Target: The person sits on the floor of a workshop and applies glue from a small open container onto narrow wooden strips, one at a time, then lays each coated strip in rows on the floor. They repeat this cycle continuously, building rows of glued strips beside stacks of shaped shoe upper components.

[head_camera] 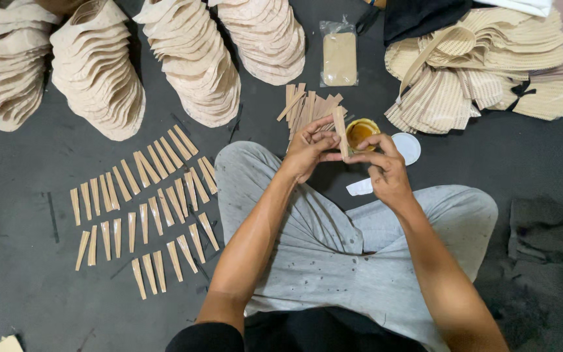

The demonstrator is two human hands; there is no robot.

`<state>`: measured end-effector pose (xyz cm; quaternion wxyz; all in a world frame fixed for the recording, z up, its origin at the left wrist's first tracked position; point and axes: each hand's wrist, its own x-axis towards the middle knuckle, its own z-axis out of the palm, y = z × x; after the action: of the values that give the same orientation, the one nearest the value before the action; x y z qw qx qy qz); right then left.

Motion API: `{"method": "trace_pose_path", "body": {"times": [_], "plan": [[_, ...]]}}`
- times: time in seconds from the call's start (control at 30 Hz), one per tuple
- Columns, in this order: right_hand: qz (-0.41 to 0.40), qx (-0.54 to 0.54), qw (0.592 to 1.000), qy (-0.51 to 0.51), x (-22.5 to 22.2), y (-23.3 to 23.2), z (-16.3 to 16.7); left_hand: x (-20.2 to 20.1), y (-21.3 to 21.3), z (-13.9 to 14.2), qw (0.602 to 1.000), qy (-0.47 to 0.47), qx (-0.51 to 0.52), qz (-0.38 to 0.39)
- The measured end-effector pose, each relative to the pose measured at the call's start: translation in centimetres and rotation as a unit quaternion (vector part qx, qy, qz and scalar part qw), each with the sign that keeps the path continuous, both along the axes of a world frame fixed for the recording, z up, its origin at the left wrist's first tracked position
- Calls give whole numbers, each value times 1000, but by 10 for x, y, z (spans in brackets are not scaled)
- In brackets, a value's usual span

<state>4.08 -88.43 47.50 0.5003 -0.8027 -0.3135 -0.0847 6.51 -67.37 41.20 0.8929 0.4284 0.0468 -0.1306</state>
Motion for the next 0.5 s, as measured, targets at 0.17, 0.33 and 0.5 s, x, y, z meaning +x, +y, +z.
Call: {"method": "trace_pose_path", "body": {"times": [0.17,0.33,0.5], "plan": [[-54,16,998,32,3,0,8,-3,-4,4,998,-18,48,-20],[-65,-32,997,-5,23,11,18,-7,-6,7,995,-45,61,-65],[-62,-63,996,-17,26,14,18,-9,-4,9,996,-35,42,-69]]}}
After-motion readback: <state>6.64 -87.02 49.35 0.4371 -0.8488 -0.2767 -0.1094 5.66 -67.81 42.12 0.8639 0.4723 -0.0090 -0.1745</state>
